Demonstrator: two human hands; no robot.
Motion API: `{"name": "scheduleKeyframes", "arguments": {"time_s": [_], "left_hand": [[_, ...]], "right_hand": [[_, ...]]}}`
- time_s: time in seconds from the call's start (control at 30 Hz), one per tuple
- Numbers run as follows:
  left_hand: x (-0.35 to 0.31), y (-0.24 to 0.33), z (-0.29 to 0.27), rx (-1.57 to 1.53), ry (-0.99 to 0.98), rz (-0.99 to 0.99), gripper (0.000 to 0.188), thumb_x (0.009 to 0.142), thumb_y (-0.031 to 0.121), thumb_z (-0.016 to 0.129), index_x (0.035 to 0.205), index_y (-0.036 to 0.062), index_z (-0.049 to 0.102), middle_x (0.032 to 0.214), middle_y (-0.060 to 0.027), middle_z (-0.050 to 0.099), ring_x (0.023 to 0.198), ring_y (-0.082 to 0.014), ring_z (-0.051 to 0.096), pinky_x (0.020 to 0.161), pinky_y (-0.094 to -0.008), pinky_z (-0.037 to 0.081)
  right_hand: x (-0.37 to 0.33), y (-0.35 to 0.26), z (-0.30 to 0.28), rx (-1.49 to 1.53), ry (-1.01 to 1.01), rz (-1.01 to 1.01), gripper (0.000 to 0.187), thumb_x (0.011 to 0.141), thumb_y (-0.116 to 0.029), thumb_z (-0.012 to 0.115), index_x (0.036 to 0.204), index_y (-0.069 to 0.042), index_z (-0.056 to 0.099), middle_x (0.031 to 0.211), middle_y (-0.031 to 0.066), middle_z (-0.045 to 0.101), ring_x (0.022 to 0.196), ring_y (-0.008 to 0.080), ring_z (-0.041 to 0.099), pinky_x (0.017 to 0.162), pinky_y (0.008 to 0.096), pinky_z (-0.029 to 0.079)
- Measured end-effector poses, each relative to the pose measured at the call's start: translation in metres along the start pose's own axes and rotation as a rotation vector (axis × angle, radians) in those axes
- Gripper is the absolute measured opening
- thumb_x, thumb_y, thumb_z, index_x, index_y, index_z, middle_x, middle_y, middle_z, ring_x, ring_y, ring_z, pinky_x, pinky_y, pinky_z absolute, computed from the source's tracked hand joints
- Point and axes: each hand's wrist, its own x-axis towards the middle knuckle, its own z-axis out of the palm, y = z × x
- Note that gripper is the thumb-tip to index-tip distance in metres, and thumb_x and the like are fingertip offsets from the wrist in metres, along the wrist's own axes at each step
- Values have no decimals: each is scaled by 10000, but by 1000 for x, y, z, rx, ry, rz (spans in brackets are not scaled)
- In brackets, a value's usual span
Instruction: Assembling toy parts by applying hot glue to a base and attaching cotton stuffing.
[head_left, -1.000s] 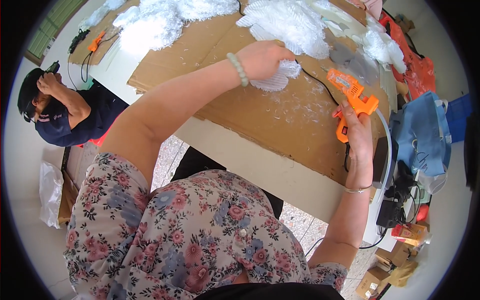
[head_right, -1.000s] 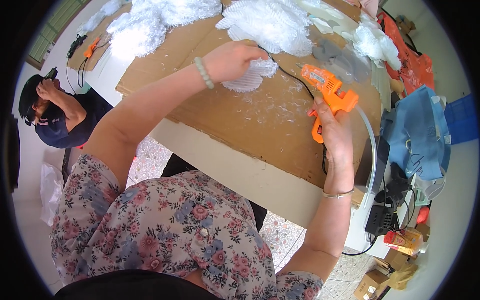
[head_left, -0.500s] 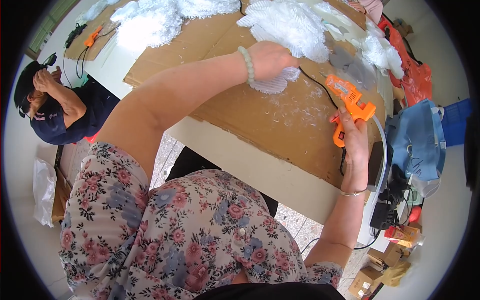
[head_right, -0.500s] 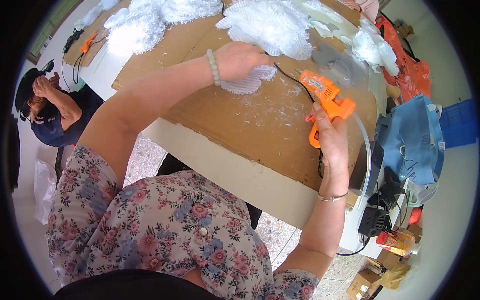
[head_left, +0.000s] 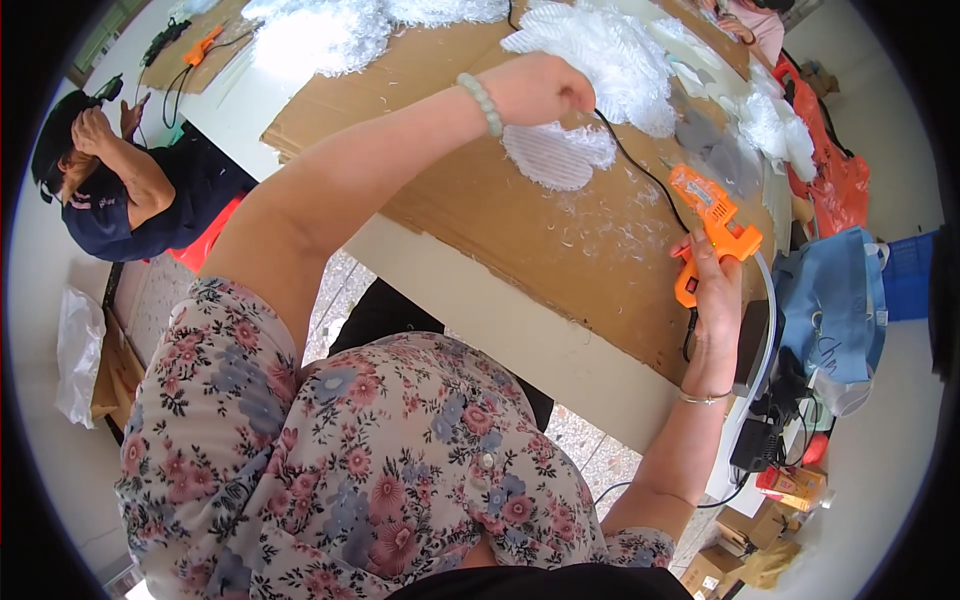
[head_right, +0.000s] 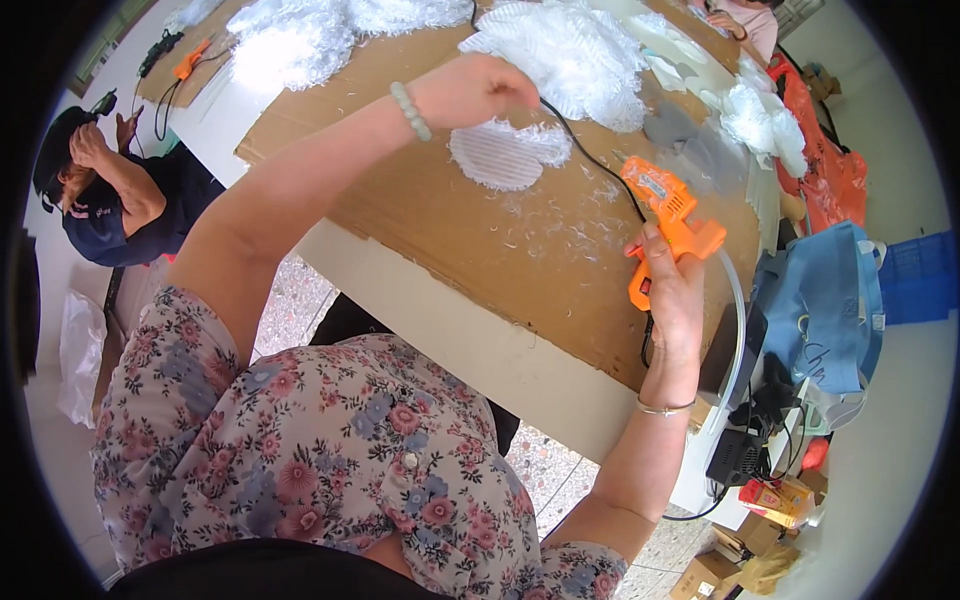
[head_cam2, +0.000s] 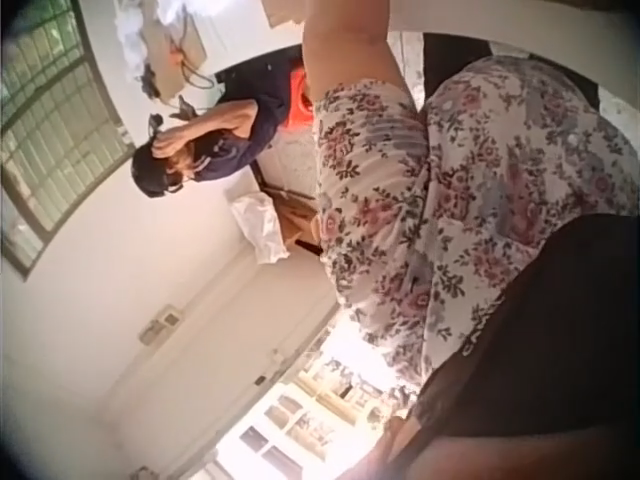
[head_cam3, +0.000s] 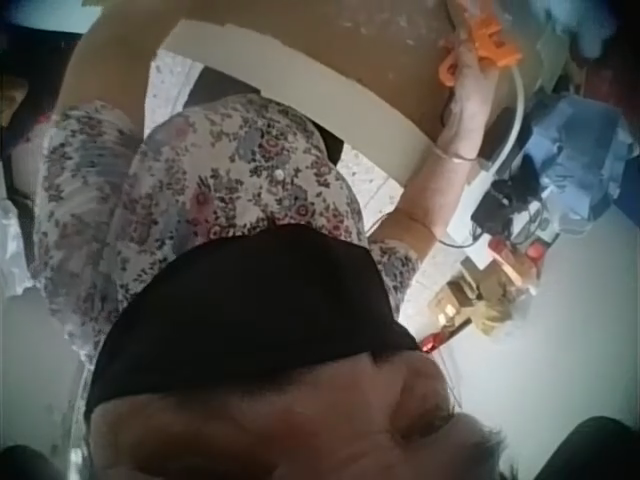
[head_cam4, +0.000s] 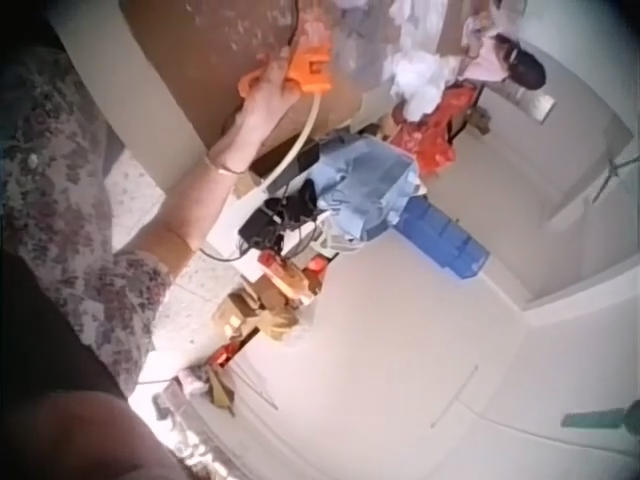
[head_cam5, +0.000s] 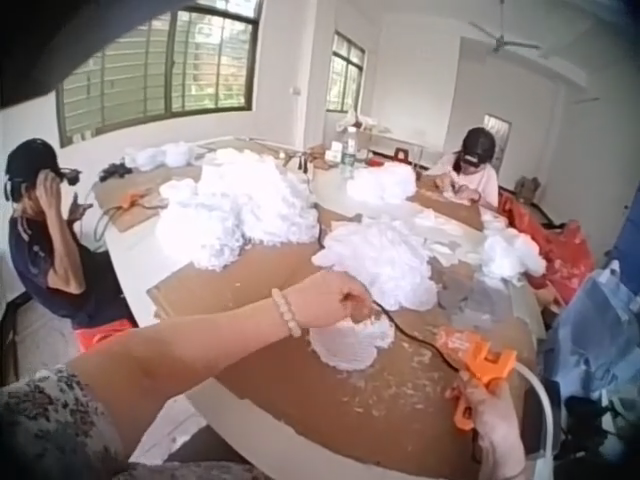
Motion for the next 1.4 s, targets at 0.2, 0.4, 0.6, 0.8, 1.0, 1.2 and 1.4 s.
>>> {"name": "scheduleKeyframes", "arguments": {"time_s": [0.2,0.4,0.6,0.8,1.0,1.2,1.4], "left_hand": [[-57,19,-12,125,260,1,142,789,129,563,875,76,663,759,-94,646,692,-257,611,650,-352,496],[-88,57,21,402,3,317,203,759,170,634,936,75,605,905,-77,609,862,-232,582,720,-337,466],[-92,56,29,381,-23,315,229,740,202,642,921,72,590,888,-67,574,864,-216,559,742,-332,454],[-92,60,35,373,-35,296,230,736,207,639,914,67,598,887,-76,569,856,-213,557,743,-329,452],[-90,60,36,376,-41,286,232,746,218,627,917,64,601,879,-75,568,853,-208,552,758,-329,447],[-89,60,37,394,-49,290,223,756,224,614,906,59,601,857,-70,568,847,-206,554,763,-329,445],[-89,60,36,397,-55,287,220,762,235,610,888,56,600,847,-68,570,844,-206,556,767,-331,442]], "right_hand": [[-5,-4,3,-20,-50,15,199,899,-252,531,873,-61,583,755,26,602,633,76,481,554,221,365],[-10,-28,24,14,-121,35,196,888,-225,543,982,-54,565,807,38,623,639,78,495,558,219,389],[2,-46,44,-95,-243,44,221,880,-222,550,1032,-61,559,844,38,630,652,74,494,567,215,390],[25,-42,63,-92,-386,27,237,881,-175,570,1061,-24,538,832,-5,586,724,50,468,629,209,383],[35,-38,71,-254,-431,-40,280,895,-239,555,1084,-32,557,841,4,603,726,67,496,613,222,396],[37,-38,76,-292,-360,21,231,878,-215,577,945,5,596,760,-3,586,679,66,474,608,221,388],[38,-37,74,-352,-369,7,238,879,-232,574,909,4,592,739,2,583,667,72,481,604,233,391]]}}
